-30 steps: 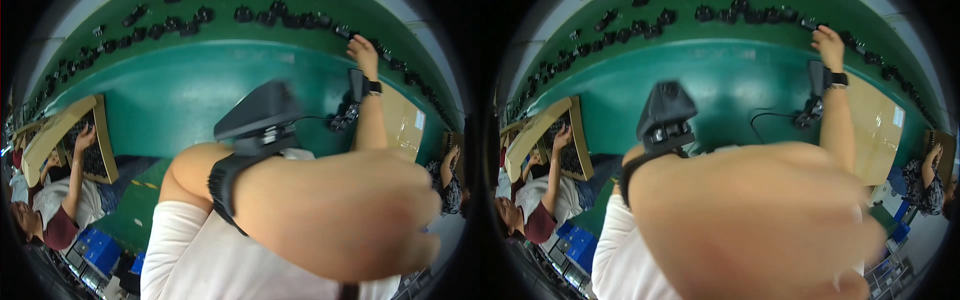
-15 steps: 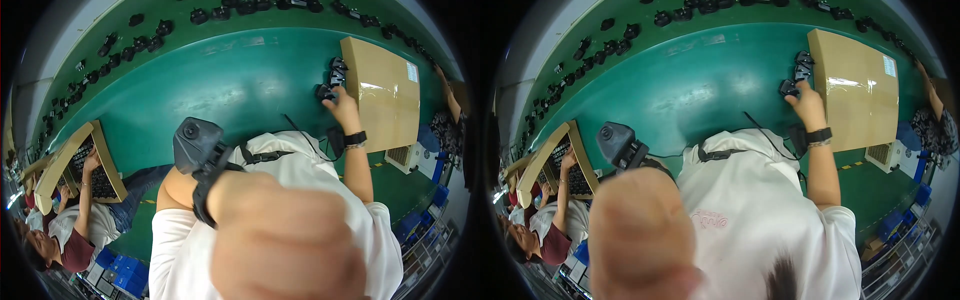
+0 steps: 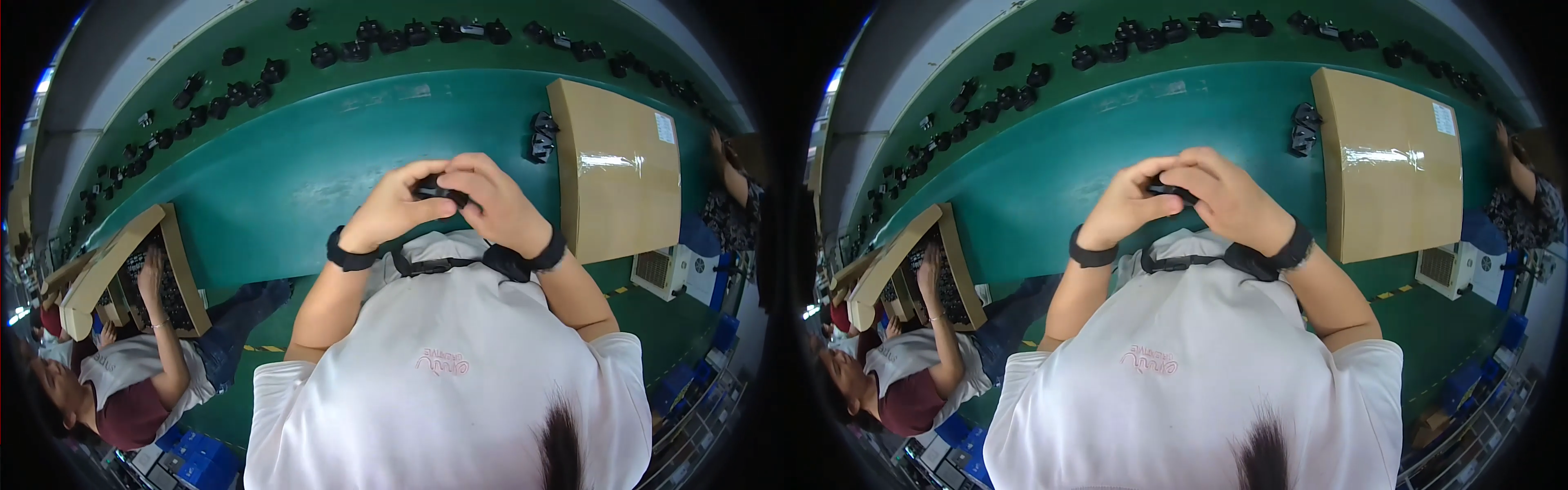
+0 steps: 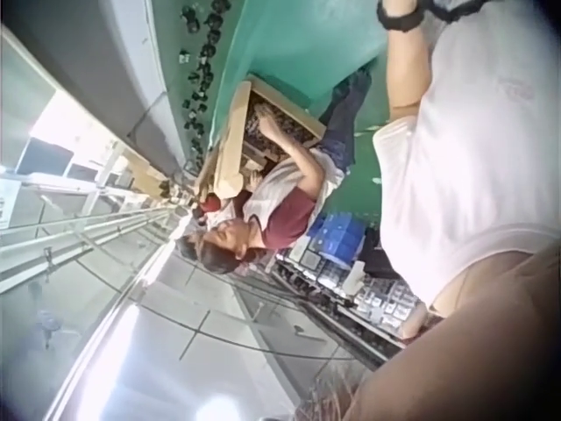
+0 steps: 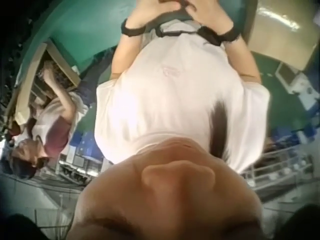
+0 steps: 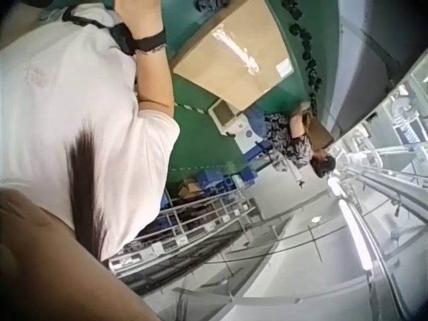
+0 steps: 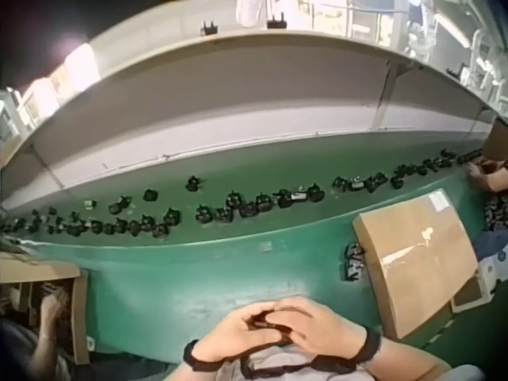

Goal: The person picks up power adapters from a table to inspect them and press their prongs before using a utility knife to open a cardboard box. They then continue inspecting and pressing the prongs of the power adapters found inside the box.

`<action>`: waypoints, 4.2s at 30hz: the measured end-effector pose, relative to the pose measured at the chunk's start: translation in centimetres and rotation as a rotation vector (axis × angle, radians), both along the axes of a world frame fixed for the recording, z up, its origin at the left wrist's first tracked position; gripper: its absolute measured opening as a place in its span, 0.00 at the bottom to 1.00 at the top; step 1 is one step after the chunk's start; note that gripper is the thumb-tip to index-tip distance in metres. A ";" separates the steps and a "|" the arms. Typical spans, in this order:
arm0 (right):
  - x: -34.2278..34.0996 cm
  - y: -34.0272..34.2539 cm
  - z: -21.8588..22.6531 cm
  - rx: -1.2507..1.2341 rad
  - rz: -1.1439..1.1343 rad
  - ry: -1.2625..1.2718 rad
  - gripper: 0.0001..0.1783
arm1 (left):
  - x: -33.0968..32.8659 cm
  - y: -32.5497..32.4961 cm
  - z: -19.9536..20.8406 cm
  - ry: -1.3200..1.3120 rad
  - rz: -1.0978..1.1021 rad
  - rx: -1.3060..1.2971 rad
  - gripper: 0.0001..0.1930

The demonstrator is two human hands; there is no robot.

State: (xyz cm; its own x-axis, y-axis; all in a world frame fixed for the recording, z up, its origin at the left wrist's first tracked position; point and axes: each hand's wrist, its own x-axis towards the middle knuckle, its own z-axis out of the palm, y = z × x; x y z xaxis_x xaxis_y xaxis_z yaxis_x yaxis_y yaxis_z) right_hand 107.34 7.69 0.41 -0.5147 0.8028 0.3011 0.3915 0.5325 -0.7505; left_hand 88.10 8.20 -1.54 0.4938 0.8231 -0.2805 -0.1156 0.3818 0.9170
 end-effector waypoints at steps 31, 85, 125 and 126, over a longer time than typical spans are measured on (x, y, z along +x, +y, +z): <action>2.0 -0.6 4.7 0.240 0.143 0.306 0.29 | 3.9 -3.4 3.9 -0.213 0.302 0.364 0.22; 15.5 2.6 -13.3 -0.271 -0.645 -0.064 0.17 | 14.1 2.1 -6.1 0.359 0.154 0.229 0.20; 13.6 0.5 4.7 0.166 0.021 0.432 0.24 | 17.3 -0.3 0.5 -0.750 0.333 0.339 0.26; 13.8 0.8 4.2 0.154 0.009 0.412 0.22 | 17.5 -0.2 0.3 -0.730 0.361 0.301 0.26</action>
